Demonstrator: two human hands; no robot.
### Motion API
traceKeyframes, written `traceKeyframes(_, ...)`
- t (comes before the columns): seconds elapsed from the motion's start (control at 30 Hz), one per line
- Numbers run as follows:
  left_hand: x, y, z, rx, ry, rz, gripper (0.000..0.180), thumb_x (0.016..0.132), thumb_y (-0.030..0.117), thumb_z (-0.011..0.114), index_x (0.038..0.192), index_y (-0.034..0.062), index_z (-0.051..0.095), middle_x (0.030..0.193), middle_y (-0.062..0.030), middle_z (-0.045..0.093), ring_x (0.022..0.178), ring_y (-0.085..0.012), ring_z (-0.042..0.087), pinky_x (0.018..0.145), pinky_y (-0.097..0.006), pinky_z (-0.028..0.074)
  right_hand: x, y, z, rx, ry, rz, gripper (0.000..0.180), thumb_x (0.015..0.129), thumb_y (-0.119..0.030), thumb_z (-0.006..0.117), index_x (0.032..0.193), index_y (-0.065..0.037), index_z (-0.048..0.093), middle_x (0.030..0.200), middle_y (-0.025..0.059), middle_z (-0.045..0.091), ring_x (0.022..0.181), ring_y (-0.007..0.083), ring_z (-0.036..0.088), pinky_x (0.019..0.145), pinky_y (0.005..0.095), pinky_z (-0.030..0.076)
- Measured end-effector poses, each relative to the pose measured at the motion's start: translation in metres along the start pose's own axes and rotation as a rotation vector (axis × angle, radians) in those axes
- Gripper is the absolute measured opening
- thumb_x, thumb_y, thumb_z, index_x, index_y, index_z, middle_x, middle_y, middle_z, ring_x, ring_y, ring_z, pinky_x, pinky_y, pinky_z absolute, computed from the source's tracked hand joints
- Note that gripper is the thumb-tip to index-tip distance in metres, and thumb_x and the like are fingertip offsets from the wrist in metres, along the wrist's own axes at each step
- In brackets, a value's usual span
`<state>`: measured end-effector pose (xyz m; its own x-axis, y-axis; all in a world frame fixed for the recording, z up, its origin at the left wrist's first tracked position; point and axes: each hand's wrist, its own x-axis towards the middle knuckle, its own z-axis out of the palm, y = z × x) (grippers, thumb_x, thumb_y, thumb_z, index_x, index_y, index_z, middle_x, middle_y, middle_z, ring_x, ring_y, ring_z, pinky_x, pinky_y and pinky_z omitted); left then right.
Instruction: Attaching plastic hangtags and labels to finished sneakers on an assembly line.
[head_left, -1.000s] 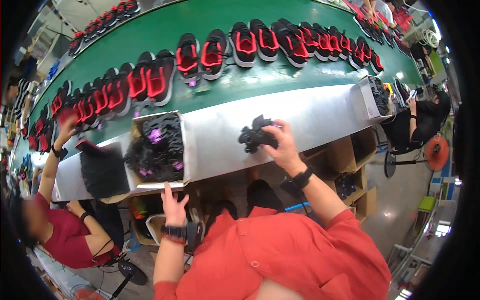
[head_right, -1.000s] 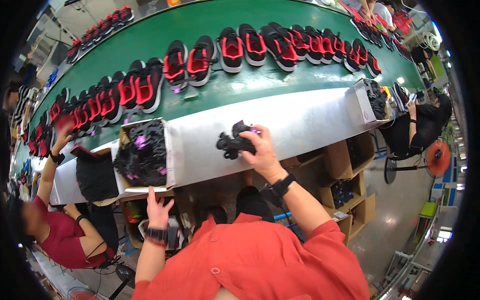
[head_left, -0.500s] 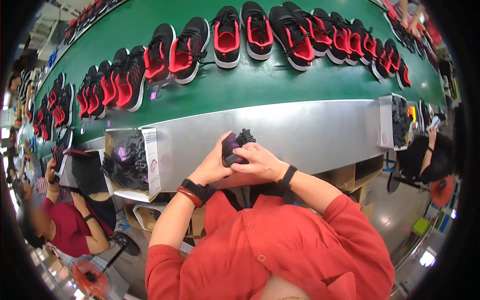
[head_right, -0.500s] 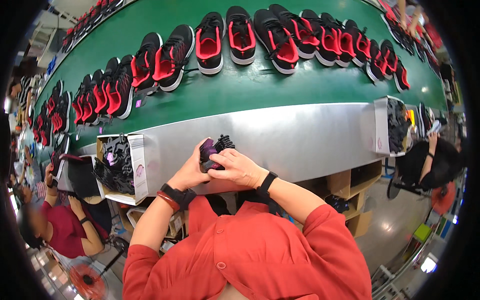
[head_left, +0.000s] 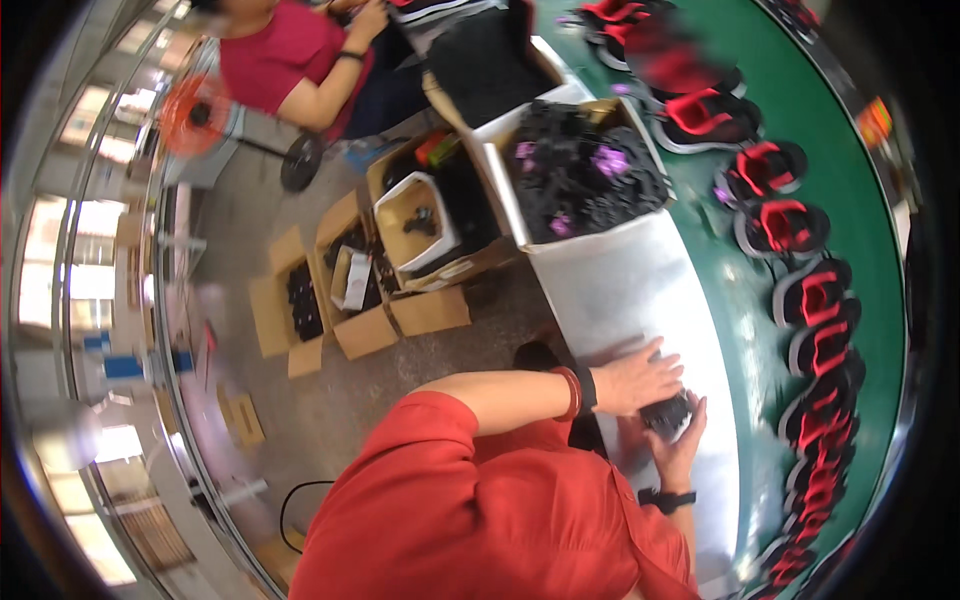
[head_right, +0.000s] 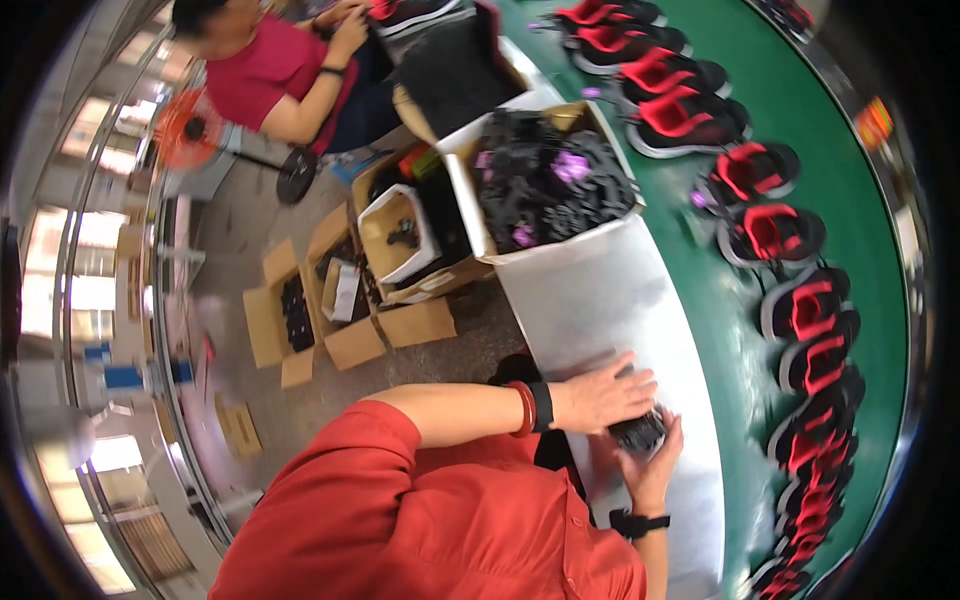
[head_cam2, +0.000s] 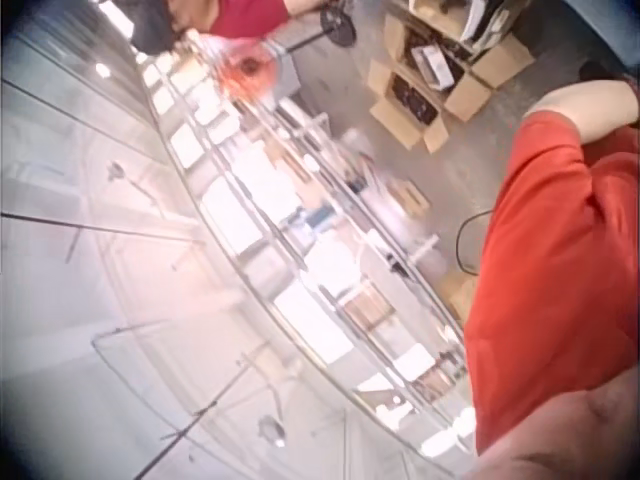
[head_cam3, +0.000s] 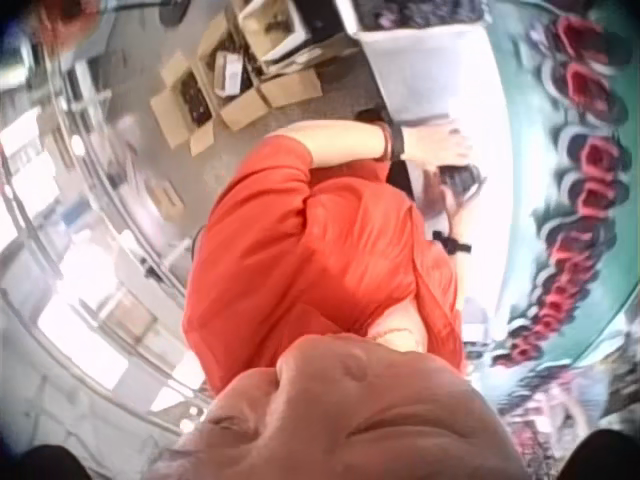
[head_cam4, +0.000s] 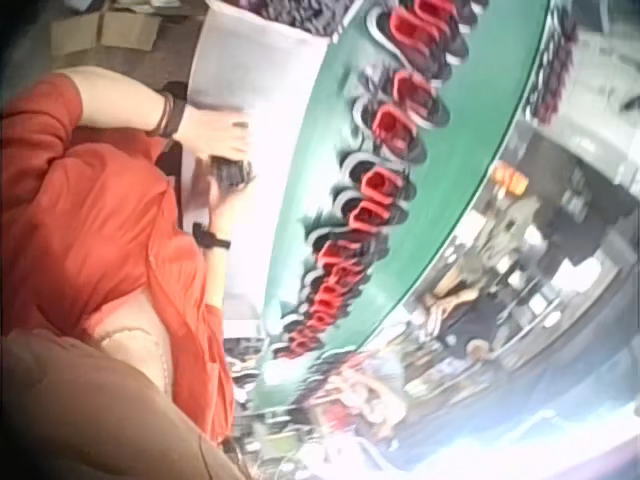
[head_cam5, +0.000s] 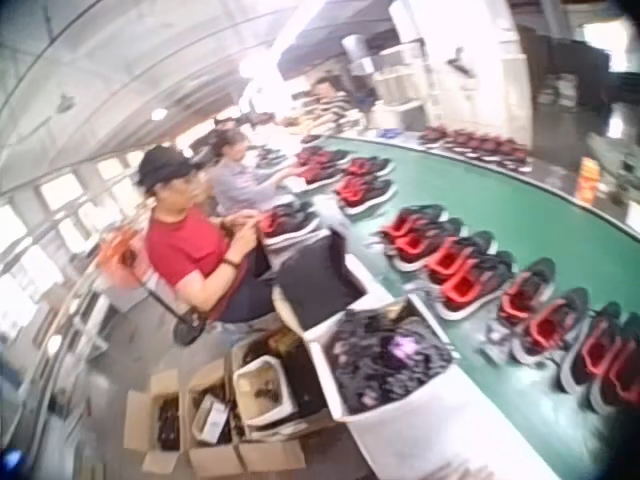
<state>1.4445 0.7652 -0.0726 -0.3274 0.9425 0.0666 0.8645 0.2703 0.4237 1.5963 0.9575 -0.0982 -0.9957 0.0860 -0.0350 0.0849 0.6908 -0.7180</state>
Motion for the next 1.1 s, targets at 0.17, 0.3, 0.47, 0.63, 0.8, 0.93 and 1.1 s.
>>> traceKeyframes(0.17, -0.016, 0.020, 0.021, -0.105, -0.022, -0.189, 0.044, 0.084, 0.025, 0.062, 0.122, 0.0030, 0.056, 0.132, -0.0131, 0.051, 0.120, -0.0334, 0.049, 0.103, -0.053, 0.039, -0.005, -0.001, 0.004, -0.188, -0.128, -0.088, 0.101, 0.057, -0.015, 0.086, 0.141, 0.001, 0.031, 0.134, 0.0218, 0.046, 0.123, 0.0404, 0.043, 0.105, 0.0503, 0.032)
traceKeyframes(0.3, -0.003, 0.006, 0.021, -0.486, -0.105, -0.186, 0.051, 0.084, 0.026, 0.063, 0.130, 0.0066, 0.052, 0.135, -0.0175, 0.048, 0.120, -0.0355, 0.049, 0.102, -0.052, 0.040, 0.008, -0.009, -0.011, -0.160, -0.063, -0.118, 0.090, 0.055, -0.005, 0.080, 0.135, -0.002, 0.038, 0.131, 0.0215, 0.043, 0.121, 0.0407, 0.040, 0.106, 0.0528, 0.031)
traceKeyframes(0.47, -0.031, -0.016, -0.014, -0.369, 0.021, -0.180, 0.083, 0.075, 0.050, 0.072, 0.144, 0.0166, 0.041, 0.151, -0.0228, 0.030, 0.140, -0.0399, 0.030, 0.114, -0.062, 0.015, 0.003, -0.025, 0.004, -0.308, -0.143, -0.007, 0.112, 0.056, -0.030, 0.091, 0.144, -0.002, 0.028, 0.145, 0.0242, 0.035, 0.132, 0.0426, 0.034, 0.108, 0.0527, 0.028)
traceKeyframes(0.63, -0.030, -0.007, 0.028, -0.343, 0.199, -0.172, 0.079, 0.081, 0.055, 0.064, 0.146, 0.0161, 0.040, 0.153, -0.0242, 0.025, 0.144, -0.0366, 0.024, 0.115, -0.064, 0.009, 0.016, -0.043, 0.010, -0.084, -0.129, 0.120, 0.106, 0.058, -0.027, 0.090, 0.143, 0.000, 0.031, 0.142, 0.0245, 0.038, 0.129, 0.0453, 0.036, 0.107, 0.0527, 0.029)
traceKeyframes(0.8, -0.009, -0.010, 0.005, -0.425, 0.139, -0.202, 0.085, 0.080, 0.053, 0.067, 0.143, 0.0039, 0.040, 0.150, -0.0260, 0.029, 0.140, -0.0401, 0.028, 0.115, -0.058, 0.017, 0.016, -0.004, 0.012, 0.108, -0.006, 0.204, 0.074, 0.070, -0.019, 0.080, 0.131, 0.003, 0.043, 0.124, 0.0235, 0.047, 0.115, 0.0408, 0.046, 0.103, 0.0476, 0.035)
traceKeyframes(0.93, -0.021, -0.006, 0.012, -1.043, 0.392, -0.545, 0.102, 0.086, 0.038, 0.072, 0.153, -0.0009, 0.005, 0.153, -0.0265, 0.025, 0.143, -0.0360, 0.026, 0.117, -0.046, 0.022, 0.049, -0.035, -0.014, 0.441, 0.008, 0.455, 0.082, 0.070, -0.030, 0.085, 0.132, 0.004, 0.044, 0.122, 0.0173, 0.056, 0.113, 0.0294, 0.054, 0.101, 0.0390, 0.041)
traceKeyframes(1.1, 0.012, 0.015, -0.055, -1.895, 0.355, -0.397, 0.073, 0.090, 0.054, 0.062, 0.139, 0.0037, 0.042, 0.126, -0.0095, 0.054, 0.116, -0.0177, 0.051, 0.103, -0.033, 0.039, 0.066, -0.112, -0.018, 0.583, 0.059, 0.268, 0.095, 0.068, -0.030, 0.089, 0.140, 0.001, 0.036, 0.138, 0.0165, 0.046, 0.125, 0.0286, 0.047, 0.106, 0.0401, 0.038)
